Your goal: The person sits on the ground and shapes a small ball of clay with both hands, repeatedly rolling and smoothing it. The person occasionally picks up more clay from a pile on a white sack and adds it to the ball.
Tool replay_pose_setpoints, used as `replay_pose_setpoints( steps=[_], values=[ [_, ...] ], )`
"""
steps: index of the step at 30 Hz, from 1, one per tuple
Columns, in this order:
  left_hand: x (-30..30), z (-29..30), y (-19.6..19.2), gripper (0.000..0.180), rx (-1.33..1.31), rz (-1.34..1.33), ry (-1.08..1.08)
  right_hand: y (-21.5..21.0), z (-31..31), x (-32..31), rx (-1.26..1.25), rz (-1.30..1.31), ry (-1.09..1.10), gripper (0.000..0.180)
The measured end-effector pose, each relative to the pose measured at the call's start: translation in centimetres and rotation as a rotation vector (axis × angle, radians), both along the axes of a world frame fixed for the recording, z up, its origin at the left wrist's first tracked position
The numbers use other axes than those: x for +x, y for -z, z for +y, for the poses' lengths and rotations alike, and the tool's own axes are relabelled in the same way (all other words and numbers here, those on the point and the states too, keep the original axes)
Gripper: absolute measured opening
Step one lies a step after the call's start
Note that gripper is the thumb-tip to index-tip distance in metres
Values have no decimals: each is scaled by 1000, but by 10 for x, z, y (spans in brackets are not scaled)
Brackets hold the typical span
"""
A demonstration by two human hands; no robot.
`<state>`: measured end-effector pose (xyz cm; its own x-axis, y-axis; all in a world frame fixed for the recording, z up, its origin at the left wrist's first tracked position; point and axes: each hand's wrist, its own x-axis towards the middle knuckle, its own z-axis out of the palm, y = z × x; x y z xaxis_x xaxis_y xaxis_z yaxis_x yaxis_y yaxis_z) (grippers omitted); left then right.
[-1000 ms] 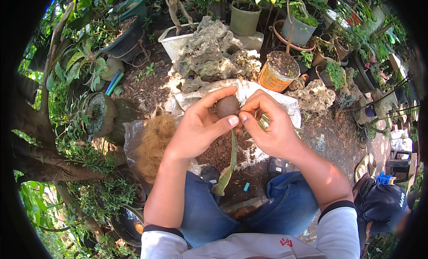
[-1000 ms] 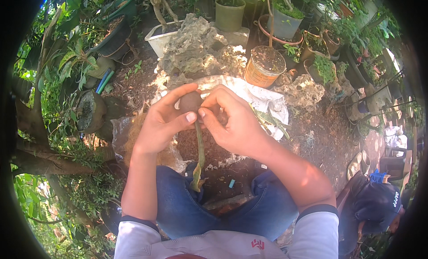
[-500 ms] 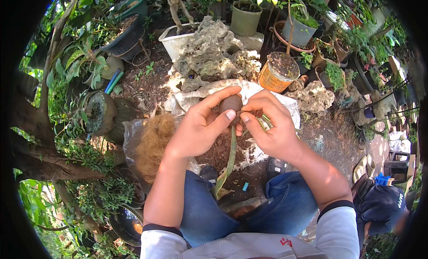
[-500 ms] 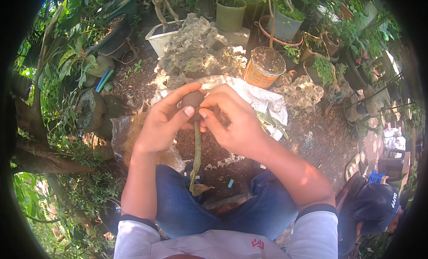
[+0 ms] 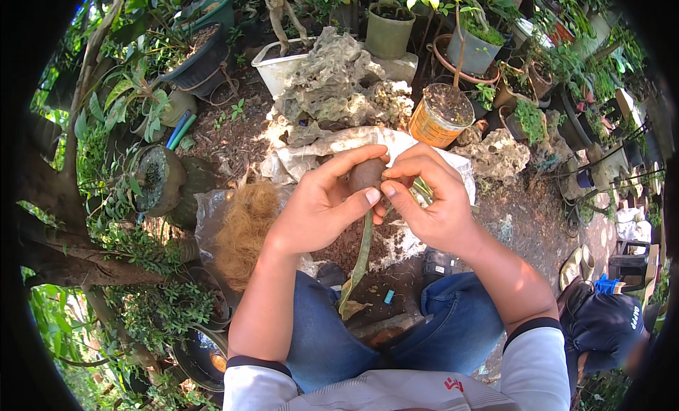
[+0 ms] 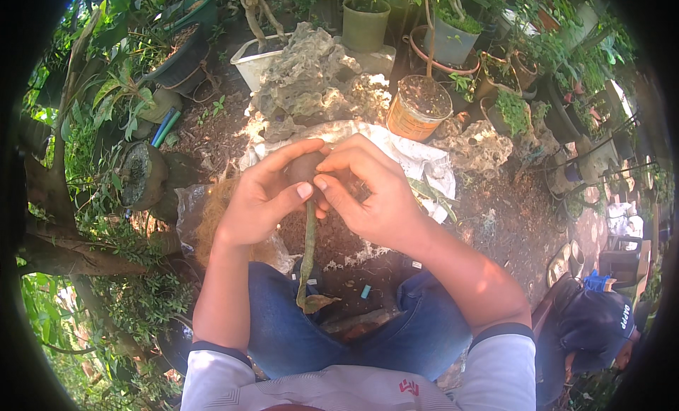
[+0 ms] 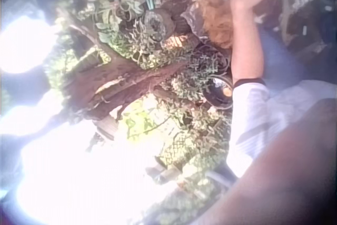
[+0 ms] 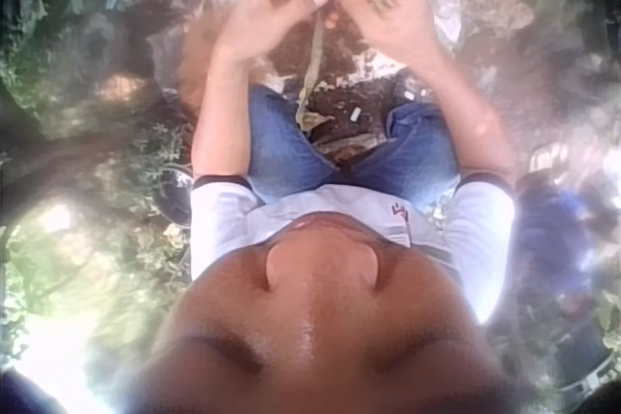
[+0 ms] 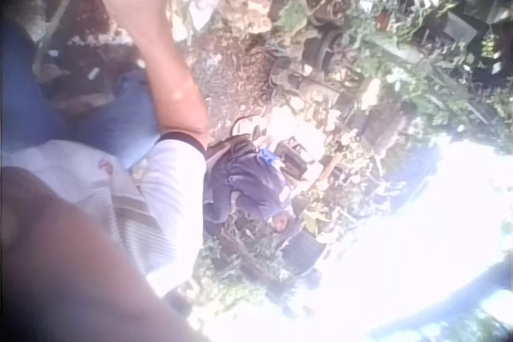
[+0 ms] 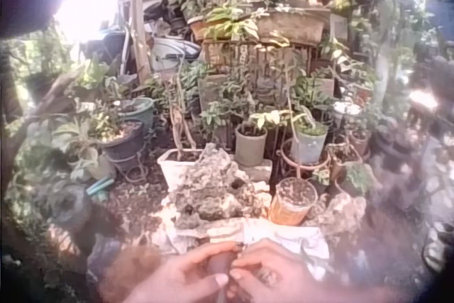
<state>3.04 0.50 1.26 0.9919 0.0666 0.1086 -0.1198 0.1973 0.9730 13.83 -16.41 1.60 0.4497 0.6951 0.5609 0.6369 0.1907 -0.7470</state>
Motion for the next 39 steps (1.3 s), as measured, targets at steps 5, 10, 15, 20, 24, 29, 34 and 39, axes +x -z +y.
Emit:
replay_pose_setpoints(
  steps=[5,10,15,20,24,29,34,39],
  values=[
    [-1,0,-2,48,-20,-5,-9,-1,-1,-1,18,54,-28,10],
    [-3,1,-8,47,-109,40,-3,0,-1,0,35,55,-41,12],
    [-2,1,-7,48,-83,11,-17,2,0,0,38,48,-54,13],
    [-1,3,-3,46,-65,10,4,3,1,0,11,51,-59,15],
    [-1,3,-2,46,-73,-3,-5,3,0,1,22,39,-47,15],
    [-1,4,-4,41,-174,-55,31,8,0,2,37,116,-53,12],
    [1,7,-5,48,-279,-103,-37,11,2,1,100,391,-61,12],
    [2,12,-1,45,-179,-128,-110,5,-4,10,-29,722,-78,16]
  ],
)
